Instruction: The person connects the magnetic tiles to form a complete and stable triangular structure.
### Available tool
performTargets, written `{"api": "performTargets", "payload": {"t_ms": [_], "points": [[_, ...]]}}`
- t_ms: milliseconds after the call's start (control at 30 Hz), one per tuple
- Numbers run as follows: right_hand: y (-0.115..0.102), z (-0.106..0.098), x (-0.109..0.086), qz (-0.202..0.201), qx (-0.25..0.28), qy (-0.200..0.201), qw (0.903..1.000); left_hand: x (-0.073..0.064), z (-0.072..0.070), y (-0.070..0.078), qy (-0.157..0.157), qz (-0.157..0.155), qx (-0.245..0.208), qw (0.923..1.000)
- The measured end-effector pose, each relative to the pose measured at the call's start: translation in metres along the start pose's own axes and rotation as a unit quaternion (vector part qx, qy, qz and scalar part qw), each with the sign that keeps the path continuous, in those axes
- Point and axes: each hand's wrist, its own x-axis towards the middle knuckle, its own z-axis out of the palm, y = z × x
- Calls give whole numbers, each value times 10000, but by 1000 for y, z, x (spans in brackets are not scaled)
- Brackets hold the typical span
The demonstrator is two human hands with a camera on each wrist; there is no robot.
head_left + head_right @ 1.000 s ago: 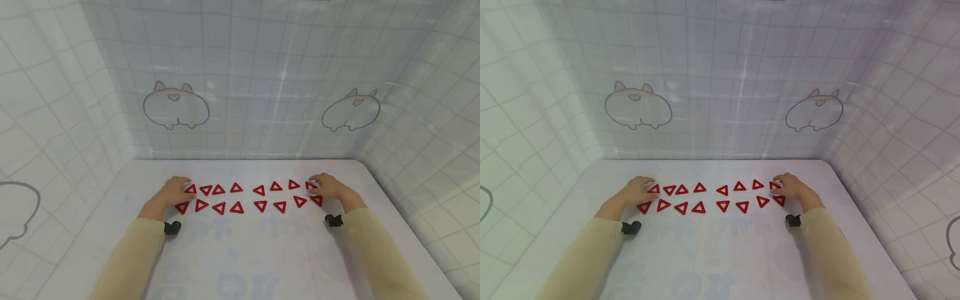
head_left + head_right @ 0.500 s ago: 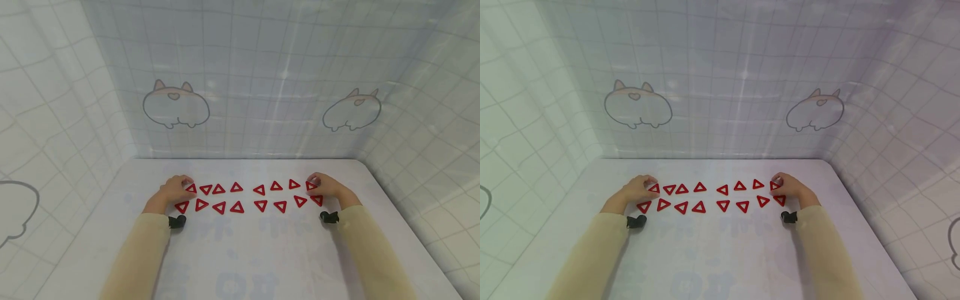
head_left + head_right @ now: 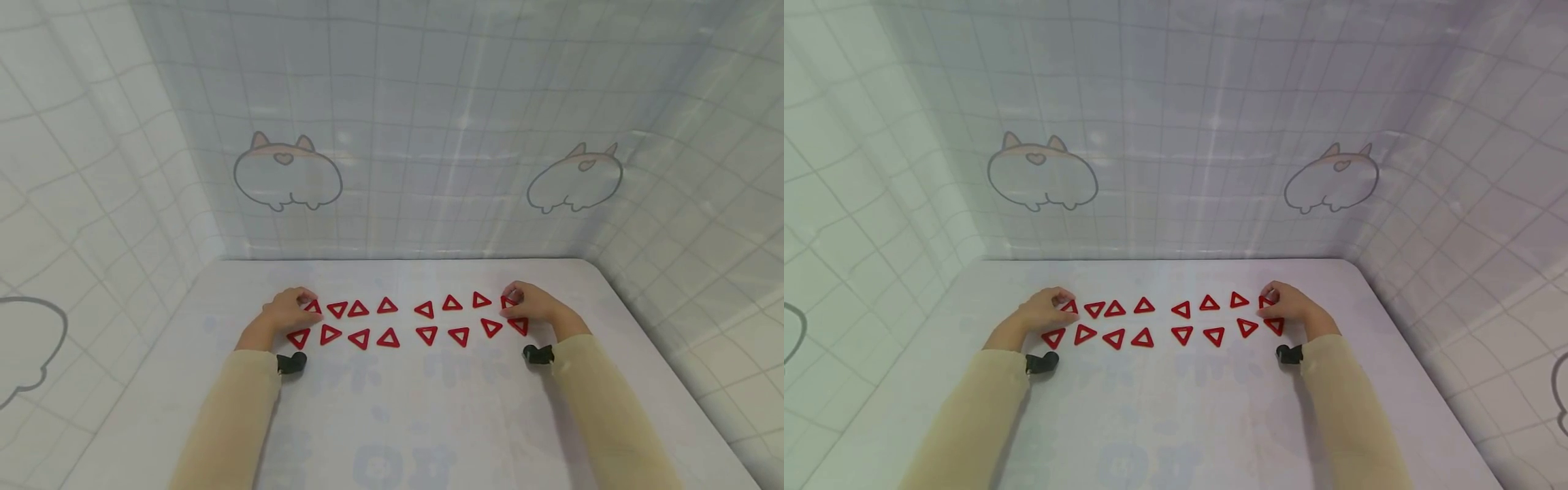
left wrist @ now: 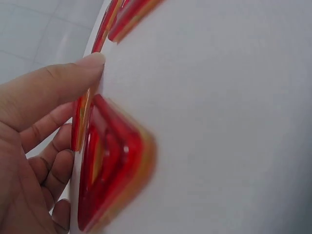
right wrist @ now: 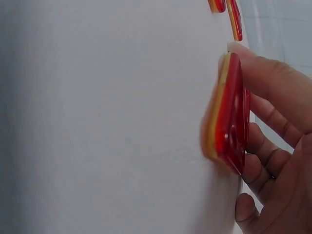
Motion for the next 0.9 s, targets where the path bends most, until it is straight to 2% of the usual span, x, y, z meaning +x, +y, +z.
{"api": "performTargets", "payload": {"t_ms": [167,500,667,900], "points": [[-1,-2,-1,139,-22,15,9999,-2,-3,-1,-132,-85,-334,9993],[-3,-5,-6,230,-109,209,9995,-3,-4,-5,-181,150,-532,9983],[-1,-6,-8,59,-97,295,9995,-6,-6,-6,-159,388,-676,9968],[-1,-7,-19,-321,-116,525,9980,-19,-10,-7,-163,652,-719,9951]]}}
